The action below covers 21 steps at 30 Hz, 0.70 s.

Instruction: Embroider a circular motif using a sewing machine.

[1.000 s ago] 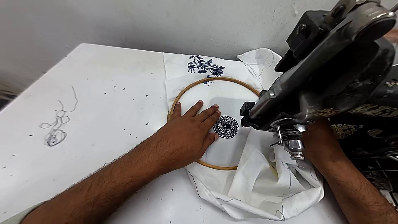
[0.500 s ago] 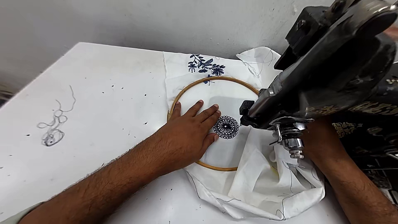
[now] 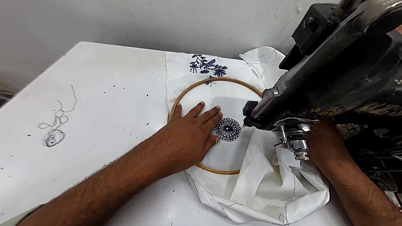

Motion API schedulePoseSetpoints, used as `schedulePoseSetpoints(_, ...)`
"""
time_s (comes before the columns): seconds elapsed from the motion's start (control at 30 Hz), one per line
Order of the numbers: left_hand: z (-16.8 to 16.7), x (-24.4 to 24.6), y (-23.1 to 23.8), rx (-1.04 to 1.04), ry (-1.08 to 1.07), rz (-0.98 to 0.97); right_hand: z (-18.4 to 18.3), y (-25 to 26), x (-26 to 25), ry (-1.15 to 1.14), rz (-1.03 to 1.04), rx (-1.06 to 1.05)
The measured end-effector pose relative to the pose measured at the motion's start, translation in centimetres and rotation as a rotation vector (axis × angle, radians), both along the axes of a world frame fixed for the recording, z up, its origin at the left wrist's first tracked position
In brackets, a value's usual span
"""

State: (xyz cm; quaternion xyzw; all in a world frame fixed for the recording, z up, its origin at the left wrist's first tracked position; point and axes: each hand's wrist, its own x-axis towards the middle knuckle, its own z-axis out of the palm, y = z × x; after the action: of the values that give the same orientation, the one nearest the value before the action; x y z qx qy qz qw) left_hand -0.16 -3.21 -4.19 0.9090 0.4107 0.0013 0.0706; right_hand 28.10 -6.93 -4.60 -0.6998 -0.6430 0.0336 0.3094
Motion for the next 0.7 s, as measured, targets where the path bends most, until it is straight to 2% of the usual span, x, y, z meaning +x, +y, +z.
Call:
schedulePoseSetpoints(0.23,-0.4,0.2,0.5,0.021,-0.032,0.006,-0.5,0.6,0.6,-0.008,0.089,0.121)
schedulePoseSetpoints(0.7,-1.1,0.4,1.0,0.045,-0.078,0.01,-0.8,0.7,0.8,0.008,0.087,0.122)
